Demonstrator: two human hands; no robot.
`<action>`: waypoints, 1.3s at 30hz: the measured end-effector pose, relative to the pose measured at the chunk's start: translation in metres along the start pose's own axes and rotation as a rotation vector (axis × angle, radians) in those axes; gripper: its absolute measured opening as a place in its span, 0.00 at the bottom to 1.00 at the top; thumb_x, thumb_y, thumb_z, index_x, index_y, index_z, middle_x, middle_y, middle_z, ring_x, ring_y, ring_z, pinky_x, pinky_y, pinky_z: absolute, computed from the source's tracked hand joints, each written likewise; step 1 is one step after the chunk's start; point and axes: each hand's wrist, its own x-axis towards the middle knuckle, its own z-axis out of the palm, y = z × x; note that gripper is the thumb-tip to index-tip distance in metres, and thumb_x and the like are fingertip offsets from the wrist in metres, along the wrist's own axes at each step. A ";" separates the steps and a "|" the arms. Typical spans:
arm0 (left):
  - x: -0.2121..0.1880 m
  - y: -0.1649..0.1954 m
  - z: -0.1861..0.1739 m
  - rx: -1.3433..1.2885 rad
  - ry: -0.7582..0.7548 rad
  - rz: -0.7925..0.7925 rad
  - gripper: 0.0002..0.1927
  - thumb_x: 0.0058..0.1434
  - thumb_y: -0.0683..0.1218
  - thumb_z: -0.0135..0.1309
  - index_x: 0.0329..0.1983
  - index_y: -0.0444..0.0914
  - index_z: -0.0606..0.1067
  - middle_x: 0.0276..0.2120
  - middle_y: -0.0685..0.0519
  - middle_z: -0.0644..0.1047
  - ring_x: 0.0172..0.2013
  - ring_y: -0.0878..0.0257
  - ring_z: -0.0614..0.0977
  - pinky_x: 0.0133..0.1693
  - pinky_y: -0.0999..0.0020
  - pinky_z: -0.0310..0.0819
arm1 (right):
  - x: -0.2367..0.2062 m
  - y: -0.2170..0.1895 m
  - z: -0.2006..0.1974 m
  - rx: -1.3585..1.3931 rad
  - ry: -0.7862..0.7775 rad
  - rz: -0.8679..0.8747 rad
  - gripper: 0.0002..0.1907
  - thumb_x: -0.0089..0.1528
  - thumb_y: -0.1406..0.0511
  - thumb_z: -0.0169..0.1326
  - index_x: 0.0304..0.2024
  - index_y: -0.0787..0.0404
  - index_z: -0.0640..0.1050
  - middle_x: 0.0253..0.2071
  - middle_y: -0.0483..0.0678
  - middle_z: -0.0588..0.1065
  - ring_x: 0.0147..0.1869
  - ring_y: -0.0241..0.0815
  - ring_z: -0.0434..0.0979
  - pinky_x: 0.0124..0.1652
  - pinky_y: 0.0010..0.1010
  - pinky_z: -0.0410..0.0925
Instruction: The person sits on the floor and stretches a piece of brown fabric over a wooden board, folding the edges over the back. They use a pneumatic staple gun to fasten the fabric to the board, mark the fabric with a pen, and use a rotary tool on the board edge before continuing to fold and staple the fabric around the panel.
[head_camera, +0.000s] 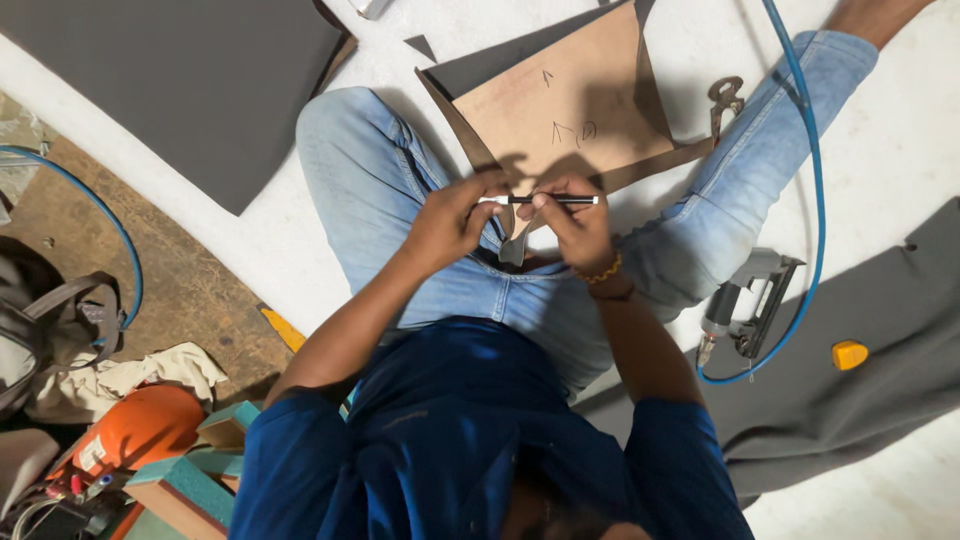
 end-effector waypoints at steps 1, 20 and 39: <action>-0.003 0.002 0.000 0.023 0.006 -0.019 0.16 0.65 0.39 0.57 0.56 0.36 0.74 0.40 0.44 0.82 0.41 0.49 0.86 0.42 0.60 0.80 | -0.001 0.005 0.004 0.025 0.014 0.000 0.01 0.70 0.75 0.51 0.43 0.68 0.72 0.39 0.54 0.80 0.45 0.42 0.83 0.47 0.32 0.76; -0.176 -0.159 -0.128 0.357 0.722 -0.403 0.11 0.70 0.37 0.52 0.54 0.34 0.76 0.44 0.44 0.79 0.44 0.55 0.82 0.46 0.65 0.77 | 0.089 -0.018 -0.036 -0.898 -0.001 -0.077 0.14 0.65 0.65 0.62 0.53 0.61 0.80 0.41 0.51 0.82 0.40 0.37 0.83 0.41 0.29 0.74; 0.138 -0.088 -0.003 0.544 0.189 0.213 0.16 0.64 0.47 0.57 0.51 0.32 0.76 0.43 0.39 0.78 0.44 0.40 0.79 0.45 0.49 0.71 | 0.038 0.037 -0.130 -1.323 0.304 0.352 0.27 0.62 0.52 0.63 0.39 0.73 0.76 0.35 0.70 0.77 0.43 0.68 0.78 0.45 0.52 0.71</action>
